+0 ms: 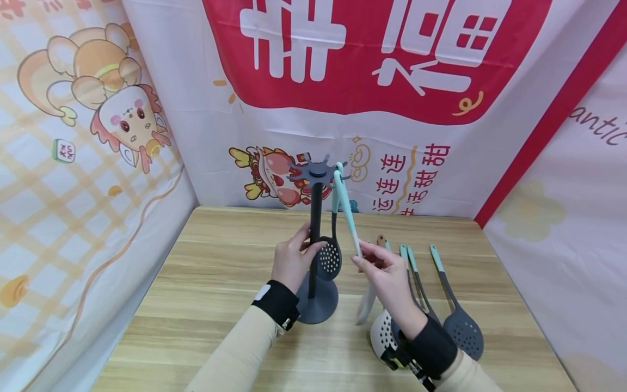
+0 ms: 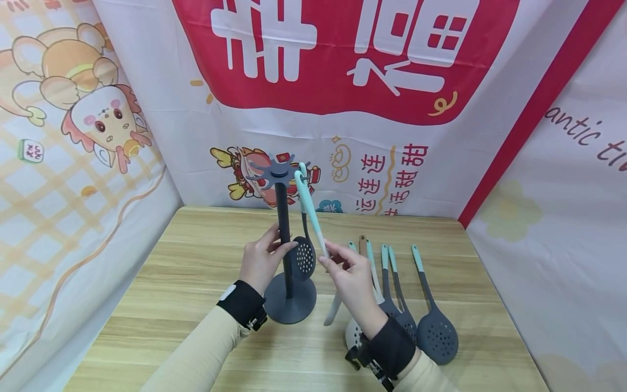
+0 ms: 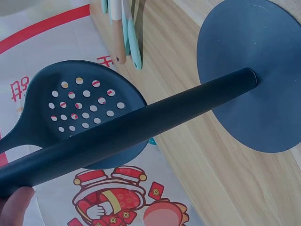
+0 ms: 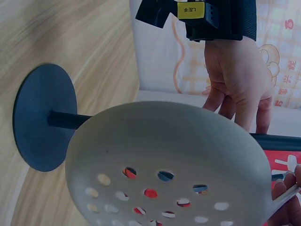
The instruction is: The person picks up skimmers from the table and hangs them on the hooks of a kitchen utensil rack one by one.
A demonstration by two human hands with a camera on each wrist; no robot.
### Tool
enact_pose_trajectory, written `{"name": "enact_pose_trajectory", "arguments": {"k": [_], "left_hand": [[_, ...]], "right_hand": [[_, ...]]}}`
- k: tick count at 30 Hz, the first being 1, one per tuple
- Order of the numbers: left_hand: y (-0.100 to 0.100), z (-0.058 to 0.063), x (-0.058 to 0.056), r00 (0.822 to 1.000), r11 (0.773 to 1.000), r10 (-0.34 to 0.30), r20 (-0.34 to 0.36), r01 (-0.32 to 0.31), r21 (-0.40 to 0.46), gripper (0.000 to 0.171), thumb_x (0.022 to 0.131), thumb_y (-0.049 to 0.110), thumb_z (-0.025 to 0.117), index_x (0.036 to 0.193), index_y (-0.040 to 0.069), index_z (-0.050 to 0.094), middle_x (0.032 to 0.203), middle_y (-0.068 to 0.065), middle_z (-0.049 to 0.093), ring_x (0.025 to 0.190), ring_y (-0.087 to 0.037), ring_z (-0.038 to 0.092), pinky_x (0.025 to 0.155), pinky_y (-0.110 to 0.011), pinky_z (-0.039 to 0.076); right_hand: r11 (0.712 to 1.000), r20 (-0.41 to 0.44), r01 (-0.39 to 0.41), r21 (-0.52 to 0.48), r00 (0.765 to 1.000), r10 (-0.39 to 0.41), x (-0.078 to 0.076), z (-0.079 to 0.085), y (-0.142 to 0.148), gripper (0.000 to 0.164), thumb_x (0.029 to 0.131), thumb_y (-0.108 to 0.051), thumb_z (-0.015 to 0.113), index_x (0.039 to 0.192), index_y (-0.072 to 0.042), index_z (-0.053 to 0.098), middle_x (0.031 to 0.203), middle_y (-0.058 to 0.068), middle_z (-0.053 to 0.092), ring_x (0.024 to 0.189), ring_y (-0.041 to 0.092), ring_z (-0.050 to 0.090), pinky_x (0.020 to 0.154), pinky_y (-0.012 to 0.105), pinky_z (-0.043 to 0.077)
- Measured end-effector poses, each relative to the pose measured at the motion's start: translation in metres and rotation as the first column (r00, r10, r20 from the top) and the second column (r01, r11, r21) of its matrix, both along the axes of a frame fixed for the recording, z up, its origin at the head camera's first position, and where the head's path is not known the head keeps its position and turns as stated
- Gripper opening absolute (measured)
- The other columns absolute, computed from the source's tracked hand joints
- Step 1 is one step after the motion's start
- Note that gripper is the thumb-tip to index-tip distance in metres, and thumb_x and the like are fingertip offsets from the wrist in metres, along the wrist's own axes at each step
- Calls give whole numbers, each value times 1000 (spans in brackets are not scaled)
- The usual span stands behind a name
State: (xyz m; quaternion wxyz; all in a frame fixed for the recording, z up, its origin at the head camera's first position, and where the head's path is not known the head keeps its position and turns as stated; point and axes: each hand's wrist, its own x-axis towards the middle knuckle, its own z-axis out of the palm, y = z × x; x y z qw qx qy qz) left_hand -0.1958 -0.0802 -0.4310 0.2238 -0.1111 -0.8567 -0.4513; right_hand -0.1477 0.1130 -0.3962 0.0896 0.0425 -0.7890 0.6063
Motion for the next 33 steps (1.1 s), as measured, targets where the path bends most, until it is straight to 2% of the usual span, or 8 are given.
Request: {"name": "enact_pose_trajectory", "arguments": {"k": [11, 18, 22, 29, 33], "left_hand": [[0, 0, 0, 1000, 1000, 7, 0, -7, -5, 46, 88, 24, 74, 131, 11, 63, 109, -10, 75, 99, -24, 74, 78, -34, 61], [0, 1, 1, 1000, 1000, 0, 22, 0, 11, 45, 88, 22, 74, 131, 12, 63, 110, -11, 75, 102, -25, 73, 80, -36, 60], [1, 1, 1, 1000, 1000, -2, 30, 1, 13, 44, 88, 21, 74, 130, 12, 64, 111, -11, 75, 103, -25, 73, 81, -36, 60], [1, 1, 1, 999, 1000, -8, 37, 7, 21, 41, 89, 19, 74, 128, 15, 64, 110, -9, 75, 102, -24, 73, 81, -36, 61], [0, 0, 0, 999, 1000, -11, 31, 10, 21, 42, 89, 21, 74, 129, 14, 64, 110, -9, 75, 102, -24, 73, 81, -35, 60]], "right_hand": [[998, -7, -24, 53, 1000, 25, -8, -6, -2, 30, 92, -8, 70, 122, -9, 69, 101, 15, 74, 80, 12, 64, 73, 24, 55], [992, -90, 3, 127, 996, 8, -18, -10, -3, 30, 90, -9, 72, 121, -9, 70, 102, 13, 75, 80, 12, 61, 72, 26, 51], [990, -82, 20, 140, 997, -8, -22, -12, -4, 30, 91, -12, 72, 121, -11, 71, 102, 10, 76, 83, 15, 61, 74, 29, 52], [992, -69, 6, 129, 998, 3, -29, -14, -7, 30, 91, -11, 71, 121, -10, 70, 105, 11, 76, 89, 20, 68, 75, 19, 55], [991, -94, -15, 130, 995, 28, -35, -16, -9, 30, 91, -7, 71, 120, -7, 70, 105, 12, 75, 91, 23, 71, 79, 22, 58]]}}
